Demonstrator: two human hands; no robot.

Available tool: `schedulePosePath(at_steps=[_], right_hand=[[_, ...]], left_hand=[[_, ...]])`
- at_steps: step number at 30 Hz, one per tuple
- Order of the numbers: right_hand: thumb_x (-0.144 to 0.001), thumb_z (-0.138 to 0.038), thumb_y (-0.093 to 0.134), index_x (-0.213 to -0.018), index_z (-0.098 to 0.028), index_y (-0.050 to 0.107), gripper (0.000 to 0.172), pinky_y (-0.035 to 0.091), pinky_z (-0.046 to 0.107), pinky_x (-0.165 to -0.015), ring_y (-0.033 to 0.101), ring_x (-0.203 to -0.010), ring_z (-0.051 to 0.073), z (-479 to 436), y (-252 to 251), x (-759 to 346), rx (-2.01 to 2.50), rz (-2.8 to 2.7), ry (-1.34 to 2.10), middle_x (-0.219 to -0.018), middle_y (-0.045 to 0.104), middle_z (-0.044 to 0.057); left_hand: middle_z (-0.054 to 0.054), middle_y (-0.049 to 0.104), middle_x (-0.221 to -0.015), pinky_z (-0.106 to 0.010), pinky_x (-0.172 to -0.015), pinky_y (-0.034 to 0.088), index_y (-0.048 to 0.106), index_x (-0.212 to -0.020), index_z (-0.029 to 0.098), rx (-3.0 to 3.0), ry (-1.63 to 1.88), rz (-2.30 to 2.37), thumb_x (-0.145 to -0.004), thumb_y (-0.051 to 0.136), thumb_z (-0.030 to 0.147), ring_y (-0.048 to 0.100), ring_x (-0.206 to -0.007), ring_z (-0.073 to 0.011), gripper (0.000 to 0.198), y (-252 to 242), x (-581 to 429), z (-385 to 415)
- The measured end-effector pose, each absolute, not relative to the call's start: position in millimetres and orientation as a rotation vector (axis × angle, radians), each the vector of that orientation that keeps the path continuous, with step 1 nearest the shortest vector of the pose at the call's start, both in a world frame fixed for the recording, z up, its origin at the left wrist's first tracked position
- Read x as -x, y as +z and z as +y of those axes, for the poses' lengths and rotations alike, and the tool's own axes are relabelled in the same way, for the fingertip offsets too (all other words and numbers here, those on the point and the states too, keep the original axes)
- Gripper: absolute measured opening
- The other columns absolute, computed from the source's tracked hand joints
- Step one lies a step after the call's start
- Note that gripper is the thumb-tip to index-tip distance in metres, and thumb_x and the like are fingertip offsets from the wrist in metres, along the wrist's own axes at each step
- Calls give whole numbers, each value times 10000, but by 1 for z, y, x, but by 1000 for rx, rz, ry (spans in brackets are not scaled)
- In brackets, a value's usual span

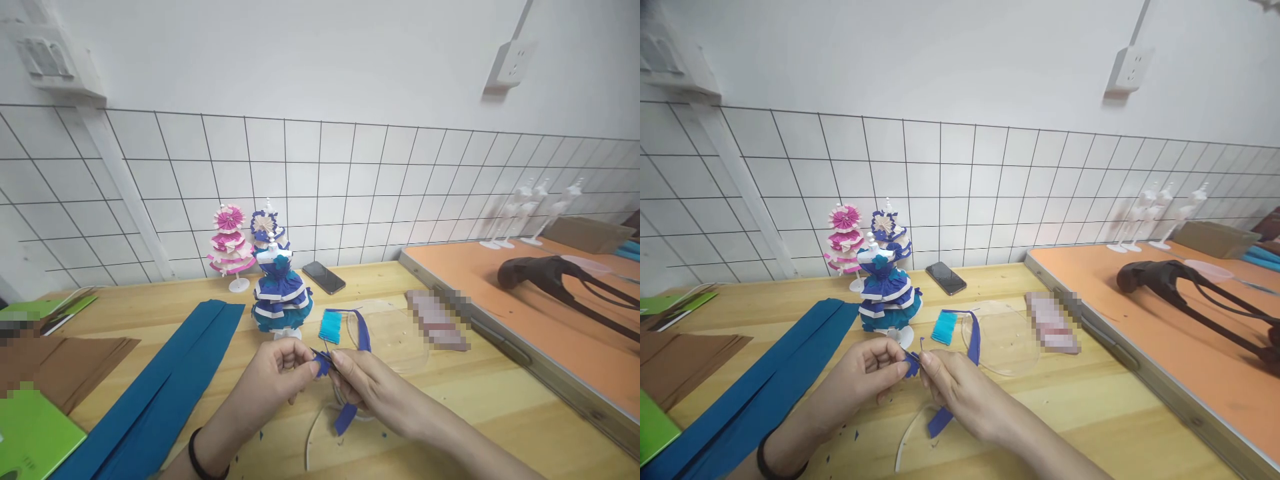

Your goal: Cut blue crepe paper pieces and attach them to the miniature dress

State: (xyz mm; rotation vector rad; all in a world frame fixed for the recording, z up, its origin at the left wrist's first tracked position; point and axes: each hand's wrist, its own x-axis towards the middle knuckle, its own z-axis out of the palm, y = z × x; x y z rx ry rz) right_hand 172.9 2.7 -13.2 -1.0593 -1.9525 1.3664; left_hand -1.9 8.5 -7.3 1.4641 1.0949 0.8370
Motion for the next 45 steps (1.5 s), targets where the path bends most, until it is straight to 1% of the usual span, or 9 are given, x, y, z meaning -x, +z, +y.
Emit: schedulePosePath(at_steps=[5,9,19,26,32,45], right_hand=[[-887,-483,181,-650,-181,358,423,250,186,-457,268,-488,79,2,-13,-174,1068,-1962,1350,-548,297,-55],[-887,-481,181,-643,-180,358,426,257,187,-459,275,-487,80,3,-12,-174,1062,-1966,1347,-544,306,-54],[-891,-469,174,-624,-181,354,431,267,188,-465,295,-488,84,3,-12,-174,1036,-1977,1303,-540,324,-53],[-897,-456,171,-636,-182,353,420,267,193,-471,296,-496,85,4,-12,-173,1035,-1966,1296,-551,318,-52],[-888,-474,189,-630,-180,349,422,243,191,-445,264,-478,80,3,-9,-171,1046,-1929,1348,-538,295,-57],[-889,-474,184,-620,-185,334,422,253,187,-457,277,-480,82,3,-9,-171,1044,-1941,1335,-535,304,-56]], left_hand=[[-12,582,-643,-183,-417,350,526,-662,148,-1466,823,1077,-709,544,264,424,-471,-71,127,-9,3,8],[-8,578,-625,-185,-416,353,516,-664,151,-1451,826,1078,-709,549,273,426,-464,-71,134,-8,3,9],[13,547,-616,-176,-403,341,492,-790,152,-1384,835,993,-723,556,288,425,-458,-62,165,-16,-1,8],[22,514,-572,-174,-394,330,505,-708,147,-1397,858,989,-732,542,296,407,-442,-57,155,-17,-2,8],[22,518,-575,-169,-397,332,517,-702,148,-1402,851,979,-732,542,280,406,-446,-56,137,-20,-1,9],[36,485,-546,-178,-393,320,506,-676,147,-1393,854,1024,-706,563,297,388,-433,-59,163,-17,-3,9]])
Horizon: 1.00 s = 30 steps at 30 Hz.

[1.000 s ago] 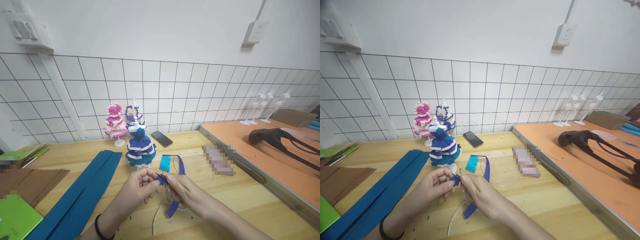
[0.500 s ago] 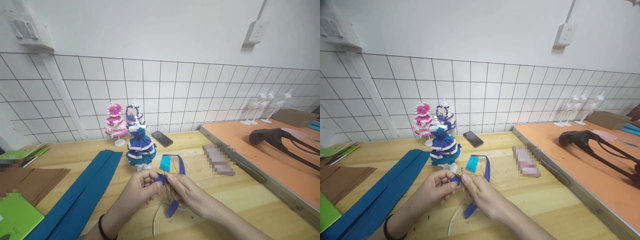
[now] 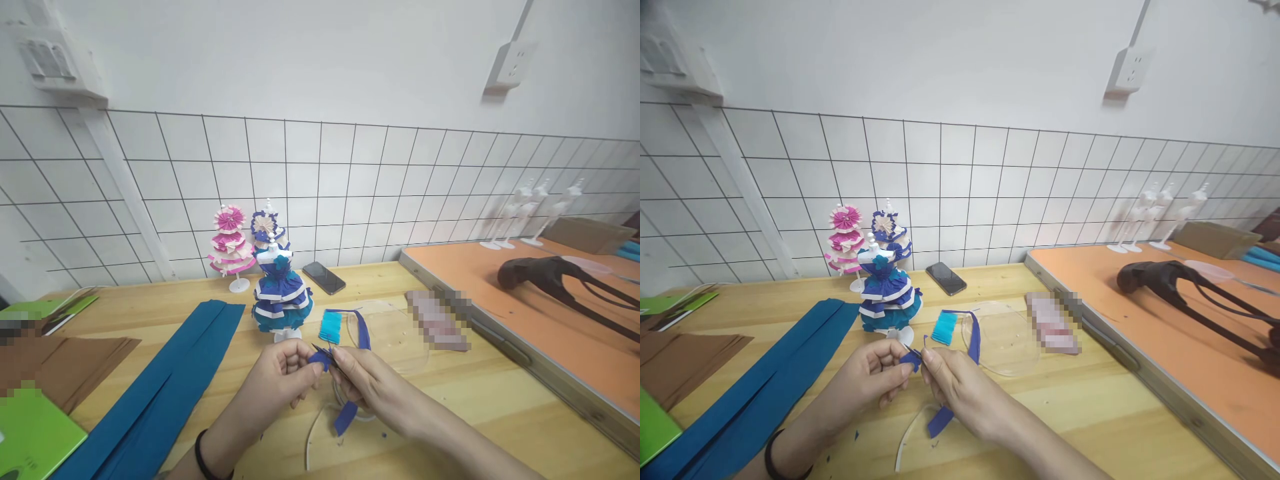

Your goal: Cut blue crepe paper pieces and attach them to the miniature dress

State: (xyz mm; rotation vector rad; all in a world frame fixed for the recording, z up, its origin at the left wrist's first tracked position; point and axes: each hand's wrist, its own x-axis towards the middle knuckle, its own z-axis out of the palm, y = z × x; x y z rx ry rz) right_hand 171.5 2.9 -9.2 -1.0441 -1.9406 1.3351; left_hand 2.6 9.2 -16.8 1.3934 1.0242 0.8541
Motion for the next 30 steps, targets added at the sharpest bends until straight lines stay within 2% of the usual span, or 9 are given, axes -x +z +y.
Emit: schedulePosePath(at_steps=[12,30], right_hand=[[-882,-491,189,-654,-186,349,413,241,191,-439,267,-462,79,3,-15,-174,1057,-1910,1370,-535,294,-61],[-881,-499,172,-633,-179,360,446,246,199,-451,275,-469,80,1,-8,-172,1092,-1926,1348,-535,306,-54]], left_hand=[[35,503,-548,-180,-396,319,508,-671,153,-1377,847,1040,-693,573,284,385,-429,-59,148,-14,-1,7],[55,440,-518,-180,-392,320,500,-647,156,-1417,868,1080,-676,586,311,379,-423,-60,180,-10,2,8]])
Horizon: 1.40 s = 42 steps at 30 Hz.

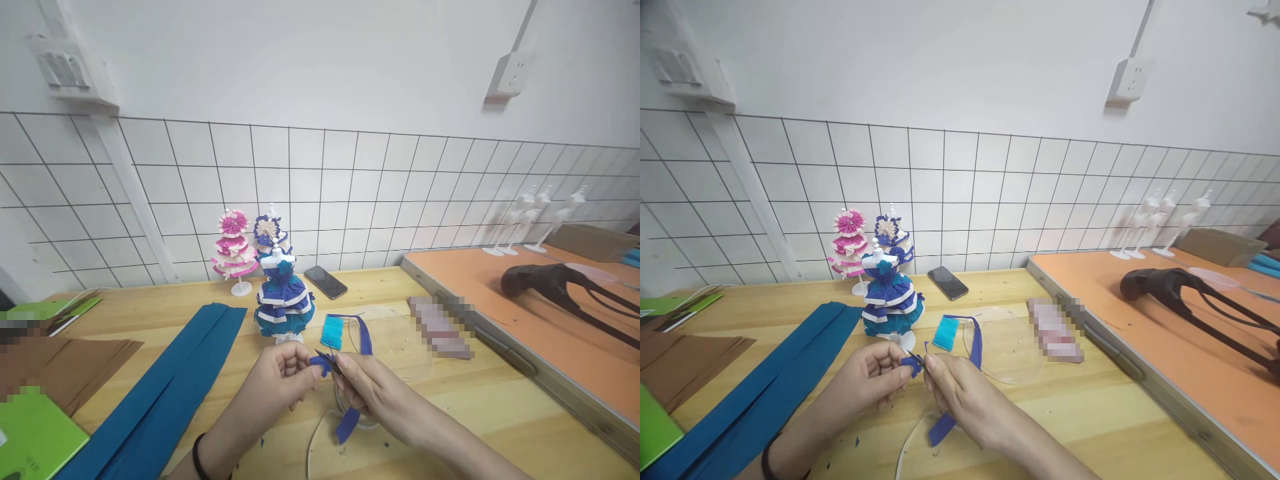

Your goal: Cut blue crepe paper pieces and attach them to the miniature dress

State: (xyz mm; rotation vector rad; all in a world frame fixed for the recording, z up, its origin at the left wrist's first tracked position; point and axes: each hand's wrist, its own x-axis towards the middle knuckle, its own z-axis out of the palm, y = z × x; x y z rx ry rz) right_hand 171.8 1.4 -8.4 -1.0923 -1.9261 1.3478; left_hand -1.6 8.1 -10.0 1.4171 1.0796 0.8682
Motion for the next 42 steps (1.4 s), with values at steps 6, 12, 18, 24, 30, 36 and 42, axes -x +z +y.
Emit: schedulePosePath(at_steps=[6,12,18,24,30,36,42], right_hand=[[-884,-487,191,-626,-182,335,425,235,193,-443,269,-467,77,2,-8,-172,1057,-1899,1387,-529,295,-60],[-888,-475,189,-625,-183,336,420,238,201,-452,272,-473,82,2,-8,-172,1043,-1913,1369,-534,298,-57],[-890,-466,189,-623,-186,324,409,229,201,-446,260,-471,82,1,-7,-173,1044,-1906,1382,-538,281,-59],[-892,-460,195,-625,-185,325,405,236,199,-449,263,-474,81,2,-10,-171,1027,-1904,1378,-537,290,-60],[-898,-448,200,-627,-183,336,402,230,194,-447,252,-481,80,1,-10,-170,1050,-1890,1397,-541,275,-60],[-903,-438,193,-620,-183,328,405,237,192,-457,263,-490,79,-1,-7,-170,1057,-1909,1373,-548,283,-58],[-902,-442,190,-620,-182,331,408,229,197,-451,253,-483,78,1,-9,-170,1055,-1907,1387,-539,282,-60]], left_hand=[[62,420,-507,-176,-388,320,499,-660,157,-1418,877,1082,-688,576,302,376,-427,-62,167,-12,2,7],[56,432,-534,-176,-399,318,500,-666,152,-1440,883,1081,-699,570,304,377,-439,-59,171,-11,2,9],[53,444,-559,-169,-385,316,512,-712,148,-1433,894,1028,-709,569,309,367,-429,-50,171,-13,1,10],[67,423,-537,-164,-378,323,519,-735,153,-1371,939,952,-715,573,315,361,-398,-38,172,-21,-1,10],[70,406,-445,-169,-379,299,513,-656,151,-1375,936,974,-724,564,324,347,-378,-44,193,-26,-2,11],[72,402,-451,-163,-378,289,512,-646,149,-1394,932,1012,-715,574,323,345,-379,-40,197,-26,-3,10],[64,417,-488,-166,-381,302,522,-659,153,-1397,933,1012,-712,575,319,351,-388,-42,182,-26,-1,10]])
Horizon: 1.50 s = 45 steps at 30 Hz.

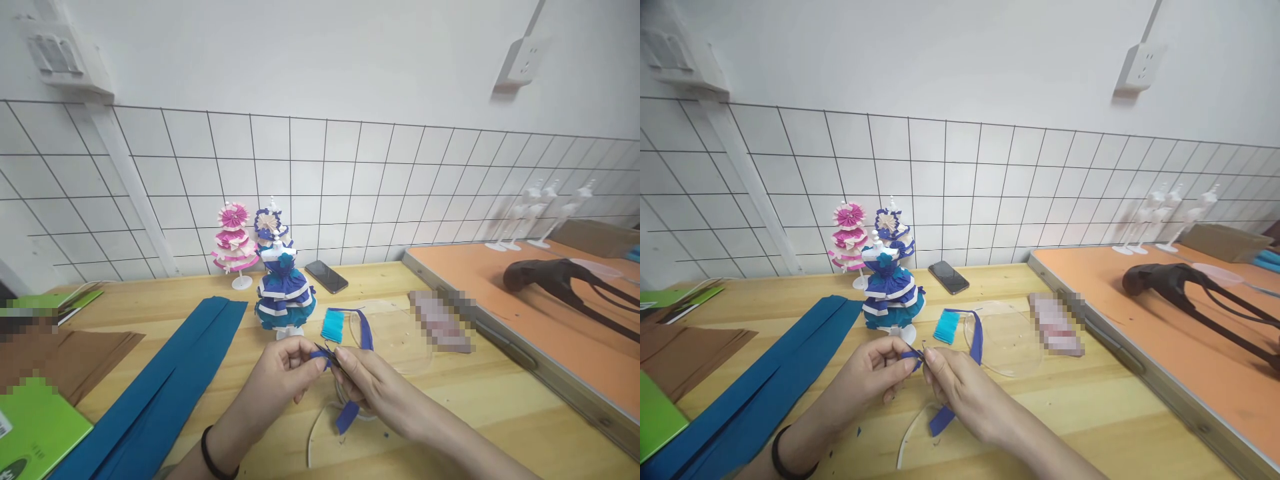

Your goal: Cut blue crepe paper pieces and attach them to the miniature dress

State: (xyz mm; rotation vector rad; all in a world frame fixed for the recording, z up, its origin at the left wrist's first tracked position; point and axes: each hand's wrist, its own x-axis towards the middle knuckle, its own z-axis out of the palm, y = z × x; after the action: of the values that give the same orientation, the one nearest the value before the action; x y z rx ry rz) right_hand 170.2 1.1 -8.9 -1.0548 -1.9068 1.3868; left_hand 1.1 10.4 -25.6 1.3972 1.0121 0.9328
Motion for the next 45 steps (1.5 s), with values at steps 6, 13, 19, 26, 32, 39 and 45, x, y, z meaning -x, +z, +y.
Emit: schedulePosePath(at_steps=[6,13,19,26,32,39,45], right_hand=[[-899,-449,174,-637,-184,347,411,243,206,-463,272,-490,84,1,-8,-171,1055,-1905,1375,-543,293,-58],[-898,-447,182,-630,-184,338,406,242,206,-458,272,-485,83,0,-8,-172,1053,-1915,1381,-539,292,-59],[-896,-454,180,-623,-187,330,410,235,200,-447,259,-475,82,2,-10,-173,1059,-1907,1384,-531,284,-61],[-891,-467,185,-637,-184,343,412,238,195,-448,267,-472,80,1,-9,-172,1061,-1900,1388,-532,289,-62],[-889,-476,182,-639,-182,347,420,249,199,-455,283,-472,80,1,-6,-172,1064,-1920,1359,-536,303,-60],[-891,-471,180,-635,-182,344,420,250,200,-458,282,-478,82,0,-6,-173,1060,-1924,1360,-537,302,-59],[-885,-485,180,-624,-186,339,428,248,192,-455,277,-476,84,1,-8,-173,1072,-1925,1351,-534,298,-60]], left_hand=[[52,442,-537,-173,-384,296,517,-661,151,-1409,925,1038,-712,569,339,349,-399,-40,202,-21,0,11],[41,462,-563,-184,-393,297,522,-657,150,-1425,925,1041,-712,567,337,362,-407,-44,201,-19,-1,10],[32,487,-581,-188,-387,294,529,-669,149,-1424,924,1037,-713,567,336,365,-393,-41,196,-23,1,12],[31,497,-578,-188,-391,295,537,-661,151,-1406,935,1053,-706,574,339,369,-396,-44,197,-18,1,11],[36,492,-570,-187,-397,299,547,-669,155,-1430,932,1070,-708,569,351,368,-412,-52,202,-17,2,11],[43,478,-560,-189,-399,299,542,-669,156,-1453,933,1086,-709,567,355,358,-412,-52,204,-17,3,10],[39,472,-568,-189,-400,297,534,-668,152,-1461,920,1107,-712,559,353,349,-415,-50,208,-15,2,11]])
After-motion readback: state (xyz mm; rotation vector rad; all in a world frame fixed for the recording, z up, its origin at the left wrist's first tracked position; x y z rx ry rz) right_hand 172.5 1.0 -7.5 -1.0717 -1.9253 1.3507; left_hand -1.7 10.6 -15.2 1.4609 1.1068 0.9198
